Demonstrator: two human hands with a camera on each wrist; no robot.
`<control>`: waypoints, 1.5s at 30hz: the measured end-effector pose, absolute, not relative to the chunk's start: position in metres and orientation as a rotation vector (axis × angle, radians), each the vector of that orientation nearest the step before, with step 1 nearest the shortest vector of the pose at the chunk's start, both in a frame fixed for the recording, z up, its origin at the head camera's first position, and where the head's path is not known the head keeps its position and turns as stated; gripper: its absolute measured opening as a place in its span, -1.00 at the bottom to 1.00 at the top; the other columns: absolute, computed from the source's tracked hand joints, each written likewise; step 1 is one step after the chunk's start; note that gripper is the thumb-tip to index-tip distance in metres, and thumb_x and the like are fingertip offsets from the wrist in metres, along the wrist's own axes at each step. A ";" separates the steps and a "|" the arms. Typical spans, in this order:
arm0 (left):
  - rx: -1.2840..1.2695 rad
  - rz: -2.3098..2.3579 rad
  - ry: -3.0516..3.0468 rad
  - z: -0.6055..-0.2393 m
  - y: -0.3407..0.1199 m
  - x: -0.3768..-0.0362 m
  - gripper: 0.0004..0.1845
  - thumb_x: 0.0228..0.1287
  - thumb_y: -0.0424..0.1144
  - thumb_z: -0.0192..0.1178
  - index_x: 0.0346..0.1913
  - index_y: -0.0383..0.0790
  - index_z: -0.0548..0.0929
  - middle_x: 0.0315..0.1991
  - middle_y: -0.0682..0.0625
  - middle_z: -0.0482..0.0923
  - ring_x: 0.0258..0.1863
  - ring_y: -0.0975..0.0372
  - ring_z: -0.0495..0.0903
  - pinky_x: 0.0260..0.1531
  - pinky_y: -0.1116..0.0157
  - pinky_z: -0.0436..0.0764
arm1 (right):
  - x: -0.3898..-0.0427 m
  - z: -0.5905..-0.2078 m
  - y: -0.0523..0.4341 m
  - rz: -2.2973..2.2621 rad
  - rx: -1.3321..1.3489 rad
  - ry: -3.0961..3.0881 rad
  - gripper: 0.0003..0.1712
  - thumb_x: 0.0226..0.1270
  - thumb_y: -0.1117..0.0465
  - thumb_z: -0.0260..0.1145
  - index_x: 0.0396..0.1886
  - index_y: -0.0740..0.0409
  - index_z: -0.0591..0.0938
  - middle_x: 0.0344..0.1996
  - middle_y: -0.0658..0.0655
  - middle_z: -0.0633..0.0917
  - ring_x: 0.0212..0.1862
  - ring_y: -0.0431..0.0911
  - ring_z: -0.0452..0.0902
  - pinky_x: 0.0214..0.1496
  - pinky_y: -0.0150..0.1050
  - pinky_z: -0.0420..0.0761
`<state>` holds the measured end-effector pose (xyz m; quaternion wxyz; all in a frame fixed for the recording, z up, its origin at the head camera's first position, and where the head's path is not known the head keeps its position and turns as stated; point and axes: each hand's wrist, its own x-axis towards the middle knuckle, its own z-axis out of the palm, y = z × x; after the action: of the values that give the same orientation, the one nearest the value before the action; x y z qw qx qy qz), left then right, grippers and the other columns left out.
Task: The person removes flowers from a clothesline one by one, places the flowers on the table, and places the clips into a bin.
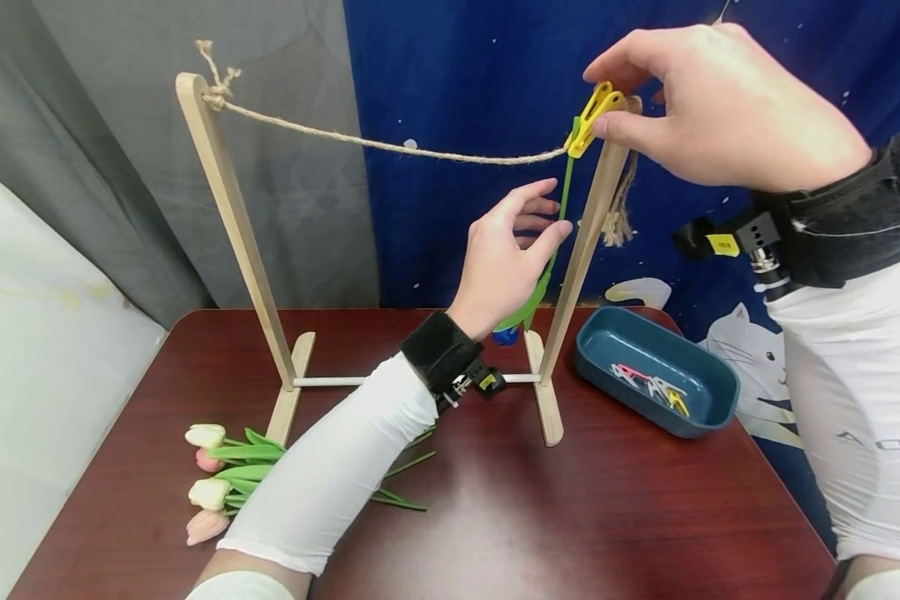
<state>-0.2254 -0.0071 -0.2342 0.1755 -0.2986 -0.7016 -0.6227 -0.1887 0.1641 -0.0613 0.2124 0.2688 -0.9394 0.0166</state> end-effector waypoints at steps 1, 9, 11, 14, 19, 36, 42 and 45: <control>-0.846 -1.765 -1.989 -0.234 -0.005 -0.226 -0.49 0.51 -0.27 0.35 0.44 -0.23 0.56 0.10 -0.05 0.70 0.02 0.29 0.70 0.04 0.45 0.64 | -0.189 -0.061 0.164 0.045 0.744 -2.612 -0.51 0.62 0.23 0.28 0.44 0.29 0.54 0.12 0.39 0.65 0.05 0.27 0.54 -0.17 -0.57 0.31; -0.822 -1.730 -1.999 -0.233 0.002 -0.228 -0.65 0.50 -0.38 0.32 0.28 -0.27 0.67 -0.06 -0.04 0.74 -0.09 0.31 0.74 -0.04 0.46 0.65 | -0.190 -0.060 0.165 0.042 0.750 -2.608 -0.57 0.68 0.22 0.17 0.39 0.30 0.58 0.08 0.37 0.67 -0.01 0.23 0.57 -0.17 -0.52 0.34; -0.824 -1.726 -1.994 -0.233 0.002 -0.228 -0.66 0.51 -0.39 0.31 0.27 -0.28 0.67 -0.08 -0.05 0.74 -0.11 0.31 0.74 -0.05 0.47 0.66 | -0.190 -0.060 0.166 0.043 0.752 -2.605 -0.58 0.69 0.23 0.15 0.38 0.31 0.59 0.07 0.38 0.68 -0.02 0.23 0.58 -0.19 -0.54 0.35; -0.814 -1.722 -1.996 -0.233 0.002 -0.227 -0.66 0.50 -0.40 0.31 0.27 -0.28 0.68 -0.08 -0.05 0.74 -0.12 0.32 0.74 -0.06 0.48 0.65 | -0.191 -0.060 0.166 0.041 0.750 -2.597 -0.59 0.70 0.24 0.13 0.37 0.32 0.60 0.06 0.38 0.68 -0.06 0.22 0.59 -0.25 -0.64 0.31; -0.807 -1.715 -2.009 -0.230 0.000 -0.227 -0.66 0.51 -0.41 0.30 0.27 -0.28 0.68 -0.08 -0.05 0.75 -0.12 0.33 0.75 -0.04 0.48 0.65 | -0.190 -0.061 0.166 0.044 0.739 -2.572 -0.61 0.70 0.24 0.13 0.34 0.31 0.62 0.05 0.39 0.69 -0.09 0.23 0.60 -0.32 -0.71 0.26; -0.824 -1.670 -1.956 -0.230 -0.016 -0.223 -0.69 0.50 -0.43 0.30 0.24 -0.30 0.71 -0.13 -0.04 0.75 -0.18 0.33 0.74 -0.09 0.43 0.69 | -0.182 -0.064 0.165 0.113 0.647 -2.467 -0.60 0.69 0.23 0.18 0.35 0.29 0.63 0.13 0.39 0.66 0.04 0.29 0.57 0.10 -0.74 0.25; -0.824 -1.666 -1.968 -0.233 -0.029 -0.217 -0.69 0.51 -0.42 0.29 0.24 -0.29 0.71 -0.13 -0.03 0.74 -0.19 0.30 0.72 -0.11 0.41 0.70 | -0.179 -0.067 0.168 0.133 0.633 -2.399 -0.60 0.68 0.20 0.19 0.35 0.25 0.65 0.17 0.36 0.69 0.08 0.26 0.60 0.14 -0.73 0.25; -0.818 -1.653 -1.997 -0.236 -0.037 -0.212 -0.69 0.52 -0.41 0.29 0.24 -0.28 0.71 -0.12 -0.04 0.74 -0.17 0.29 0.73 -0.11 0.40 0.70 | -0.177 -0.069 0.169 0.140 0.634 -2.362 -0.60 0.68 0.20 0.20 0.36 0.24 0.65 0.19 0.34 0.70 0.09 0.25 0.57 0.11 -0.74 0.21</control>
<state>-0.2118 -0.0374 -0.2357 0.2099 -0.2941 -0.7182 -0.5946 -0.1765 0.1693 -0.0690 0.3389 0.2435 -0.9072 0.0537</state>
